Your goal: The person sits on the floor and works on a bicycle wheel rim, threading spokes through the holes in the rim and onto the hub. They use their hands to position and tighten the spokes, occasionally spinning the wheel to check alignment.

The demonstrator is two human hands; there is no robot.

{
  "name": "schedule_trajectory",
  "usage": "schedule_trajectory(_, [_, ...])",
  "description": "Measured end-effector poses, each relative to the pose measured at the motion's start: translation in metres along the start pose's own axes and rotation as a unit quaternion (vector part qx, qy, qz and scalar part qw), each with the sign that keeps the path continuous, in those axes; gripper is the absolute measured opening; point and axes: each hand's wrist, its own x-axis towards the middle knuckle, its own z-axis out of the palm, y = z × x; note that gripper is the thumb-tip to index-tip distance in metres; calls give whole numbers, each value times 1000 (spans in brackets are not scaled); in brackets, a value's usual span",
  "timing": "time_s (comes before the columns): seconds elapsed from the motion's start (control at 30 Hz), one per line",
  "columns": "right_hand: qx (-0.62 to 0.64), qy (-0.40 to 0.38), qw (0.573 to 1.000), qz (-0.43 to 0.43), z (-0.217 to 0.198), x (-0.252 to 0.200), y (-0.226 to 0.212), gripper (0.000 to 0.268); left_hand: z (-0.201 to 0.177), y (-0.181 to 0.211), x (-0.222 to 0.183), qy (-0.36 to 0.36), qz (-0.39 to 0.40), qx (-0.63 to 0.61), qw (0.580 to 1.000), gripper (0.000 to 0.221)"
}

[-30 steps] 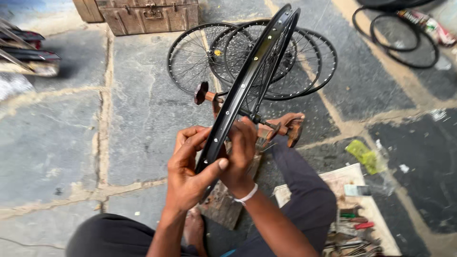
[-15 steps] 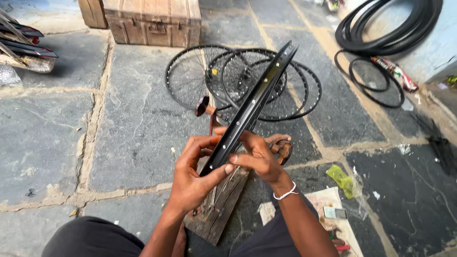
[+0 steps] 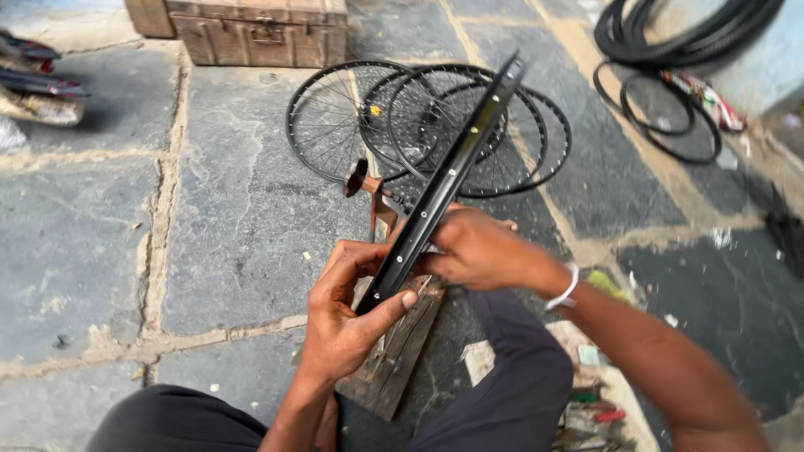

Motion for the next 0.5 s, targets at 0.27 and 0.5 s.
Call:
schedule_trajectory(0.27, [-98,579,805,83,123,28,-56,30,0,3,-1,-13,-10,-57,998,60])
schedule_trajectory(0.5, [144,508,847,66,121,0,-38,21,2,6,0,4,-37,-79,996,67])
